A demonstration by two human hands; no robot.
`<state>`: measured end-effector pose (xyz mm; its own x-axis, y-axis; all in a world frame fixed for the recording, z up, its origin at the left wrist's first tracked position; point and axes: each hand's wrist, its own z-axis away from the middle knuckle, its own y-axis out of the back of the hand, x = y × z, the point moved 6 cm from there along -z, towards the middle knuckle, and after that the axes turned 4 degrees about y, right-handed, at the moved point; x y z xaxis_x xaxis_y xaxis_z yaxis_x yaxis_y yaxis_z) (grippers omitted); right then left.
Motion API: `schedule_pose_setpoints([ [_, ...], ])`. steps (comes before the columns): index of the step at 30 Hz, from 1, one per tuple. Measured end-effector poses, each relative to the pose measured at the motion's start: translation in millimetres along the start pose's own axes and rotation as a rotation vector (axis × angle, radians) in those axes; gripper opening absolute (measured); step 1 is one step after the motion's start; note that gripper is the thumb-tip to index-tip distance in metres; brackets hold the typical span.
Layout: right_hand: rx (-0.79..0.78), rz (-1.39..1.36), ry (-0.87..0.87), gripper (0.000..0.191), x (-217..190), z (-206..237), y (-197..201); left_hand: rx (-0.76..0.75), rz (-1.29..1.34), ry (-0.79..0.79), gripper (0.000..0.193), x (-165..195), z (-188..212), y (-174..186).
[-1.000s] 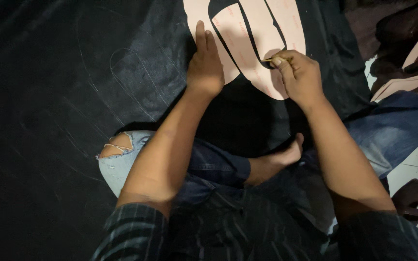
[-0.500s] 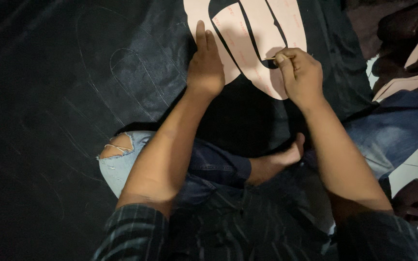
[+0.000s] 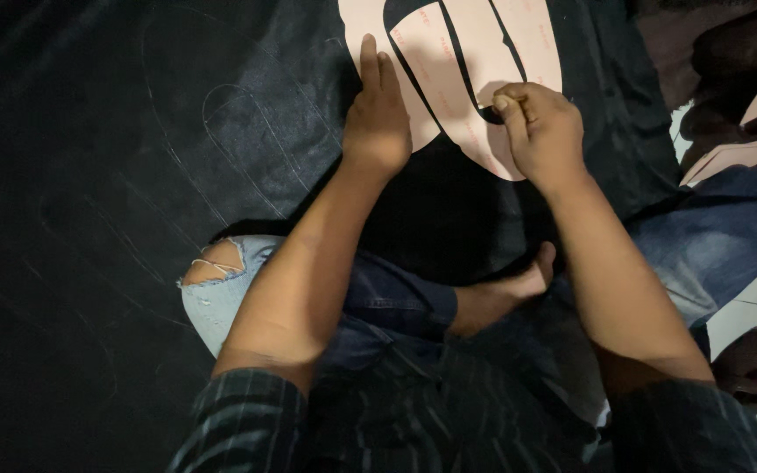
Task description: The person sits on the floor and uses a chalk-like tool to trace the outlines of U-shaped paper patterns onto a large black fabric. They handle multiple patterns, placing them on the fabric and drawing around their edges.
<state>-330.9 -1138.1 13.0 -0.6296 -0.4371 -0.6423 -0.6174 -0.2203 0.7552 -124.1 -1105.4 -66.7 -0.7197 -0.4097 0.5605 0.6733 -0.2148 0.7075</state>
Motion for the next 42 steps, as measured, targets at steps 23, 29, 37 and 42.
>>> schedule_pose_setpoints([
  [23,-0.02,0.085,0.031,0.016,5,-10,-7,0.124,-0.21,-0.067,0.078,-6,-4,-7],
  [29,0.074,0.054,0.164,0.015,5,-70,-27,0.159,-0.223,-0.093,0.078,-8,-2,-3],
  [37,0.066,0.137,0.174,0.014,11,-76,-28,0.314,-0.317,-0.104,0.082,-6,3,1],
  [42,0.123,0.122,0.241,0.014,21,-99,-42,0.341,-0.26,-0.085,0.083,-7,8,1],
])
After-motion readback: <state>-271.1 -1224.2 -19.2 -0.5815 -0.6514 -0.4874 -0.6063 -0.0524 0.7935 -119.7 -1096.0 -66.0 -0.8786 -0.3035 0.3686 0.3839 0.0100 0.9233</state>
